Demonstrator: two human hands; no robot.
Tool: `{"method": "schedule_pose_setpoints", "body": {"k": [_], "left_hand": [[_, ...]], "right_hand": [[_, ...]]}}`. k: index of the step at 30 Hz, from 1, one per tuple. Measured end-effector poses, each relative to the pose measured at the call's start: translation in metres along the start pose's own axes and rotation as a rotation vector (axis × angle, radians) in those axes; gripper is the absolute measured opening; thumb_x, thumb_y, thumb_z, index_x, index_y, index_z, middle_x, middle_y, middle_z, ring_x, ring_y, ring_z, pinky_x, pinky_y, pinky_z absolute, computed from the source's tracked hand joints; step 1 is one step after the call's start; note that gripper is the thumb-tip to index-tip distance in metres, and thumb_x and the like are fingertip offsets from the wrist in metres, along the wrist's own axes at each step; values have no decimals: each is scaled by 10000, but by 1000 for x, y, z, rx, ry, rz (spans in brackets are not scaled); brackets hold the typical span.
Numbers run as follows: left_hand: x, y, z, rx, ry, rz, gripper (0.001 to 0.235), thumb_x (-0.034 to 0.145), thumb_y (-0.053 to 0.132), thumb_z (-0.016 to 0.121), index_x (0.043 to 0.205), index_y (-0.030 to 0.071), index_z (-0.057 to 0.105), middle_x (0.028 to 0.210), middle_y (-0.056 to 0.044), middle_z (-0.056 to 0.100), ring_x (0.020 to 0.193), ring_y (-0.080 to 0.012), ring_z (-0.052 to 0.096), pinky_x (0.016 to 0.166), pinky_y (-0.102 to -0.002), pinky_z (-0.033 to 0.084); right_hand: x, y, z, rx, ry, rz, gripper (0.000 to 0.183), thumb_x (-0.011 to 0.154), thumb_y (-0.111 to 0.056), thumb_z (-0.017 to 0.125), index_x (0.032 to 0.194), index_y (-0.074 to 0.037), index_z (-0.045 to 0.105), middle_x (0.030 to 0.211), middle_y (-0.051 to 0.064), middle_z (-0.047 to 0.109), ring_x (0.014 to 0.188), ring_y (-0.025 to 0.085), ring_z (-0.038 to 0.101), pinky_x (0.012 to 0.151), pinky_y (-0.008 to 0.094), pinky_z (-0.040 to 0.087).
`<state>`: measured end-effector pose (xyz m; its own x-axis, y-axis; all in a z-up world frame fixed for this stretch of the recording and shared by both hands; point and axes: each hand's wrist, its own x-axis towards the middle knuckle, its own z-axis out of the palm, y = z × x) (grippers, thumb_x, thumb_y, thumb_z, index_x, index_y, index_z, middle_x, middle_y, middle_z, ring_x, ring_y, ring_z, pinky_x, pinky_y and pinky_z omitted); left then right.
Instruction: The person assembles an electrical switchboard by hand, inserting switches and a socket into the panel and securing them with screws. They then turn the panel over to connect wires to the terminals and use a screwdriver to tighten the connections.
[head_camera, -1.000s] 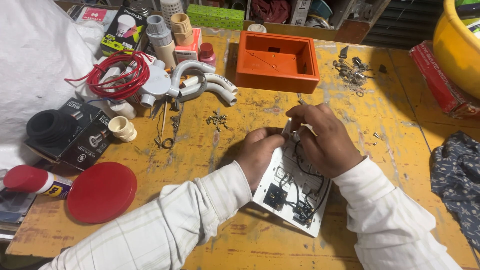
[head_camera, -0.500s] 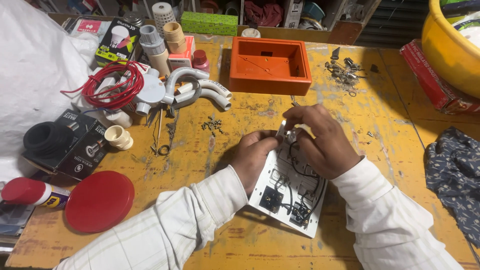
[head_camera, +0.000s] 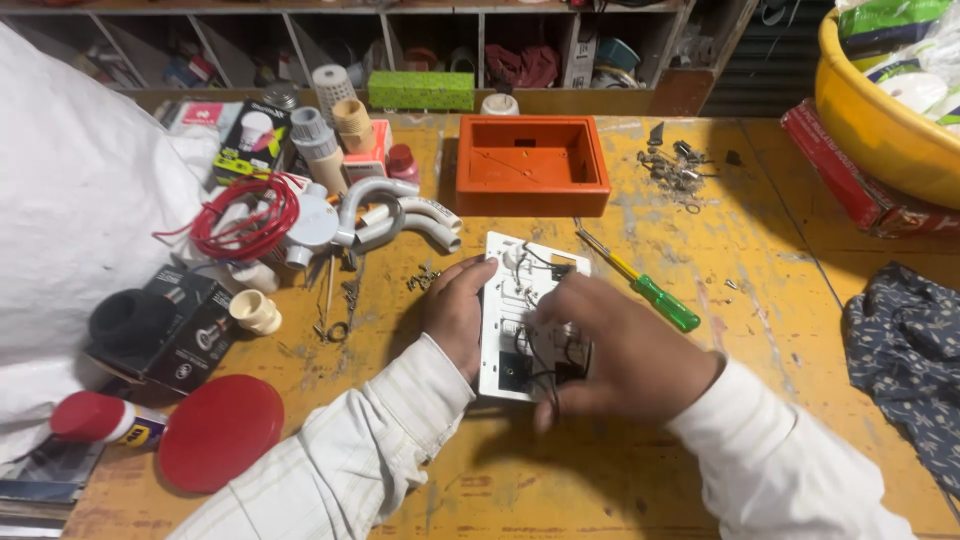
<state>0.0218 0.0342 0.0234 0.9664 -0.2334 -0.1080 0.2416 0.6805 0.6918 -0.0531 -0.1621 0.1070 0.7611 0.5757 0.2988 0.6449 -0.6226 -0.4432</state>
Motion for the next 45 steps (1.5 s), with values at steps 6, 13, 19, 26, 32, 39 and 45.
{"method": "schedule_pose_setpoints", "body": {"k": [6,13,19,26,32,39,45], "left_hand": [[-6,0,4,-5,72,5,235,966,125,533,1104,-38,630,1003,-153,719,867,-239,724,805,-359,592],[4,8,0,186,-5,230,330,1046,223,545,1194,-47,665,1133,-112,718,1059,-185,645,979,-311,490],[9,15,-5,906,55,721,307,993,156,645,1269,40,710,1381,-108,493,1180,-199,558,1044,-324,462],[10,22,-6,751,-67,785,288,971,120,709,1207,16,582,1339,-104,495,1068,-164,597,952,-294,545],[5,26,-1,71,-201,71,344,1003,98,573,1331,-6,559,1138,-119,668,1003,-185,672,909,-350,569],[1,20,3,12,-224,19,293,1023,83,498,1280,-35,574,1106,-142,696,995,-235,706,911,-381,592],[-1,16,4,41,-170,6,229,1023,97,525,1198,-37,587,1061,-133,694,950,-233,704,882,-379,589]], "right_hand": [[6,-28,11,-107,-42,-19,681,634,-446,914,1088,-74,570,1024,112,573,981,347,576,828,443,483],[4,-12,-5,170,42,6,256,763,-156,830,933,-64,663,947,72,621,850,235,658,740,345,554],[-8,49,-23,859,195,75,196,920,-56,720,1106,-5,683,1135,82,709,1011,194,683,927,354,582],[-13,94,-17,1565,301,312,322,961,-88,660,1272,-18,614,1178,100,710,1080,227,689,973,419,548],[-8,93,-12,1614,268,482,394,919,-187,642,1292,-61,622,1142,73,728,1039,208,703,912,413,565],[-15,134,-13,1282,278,550,243,996,-70,622,1232,-18,641,1096,63,716,979,171,692,897,346,568],[-29,138,-39,369,181,646,292,845,-98,758,1130,-49,716,930,88,759,846,219,717,762,357,584]]}}
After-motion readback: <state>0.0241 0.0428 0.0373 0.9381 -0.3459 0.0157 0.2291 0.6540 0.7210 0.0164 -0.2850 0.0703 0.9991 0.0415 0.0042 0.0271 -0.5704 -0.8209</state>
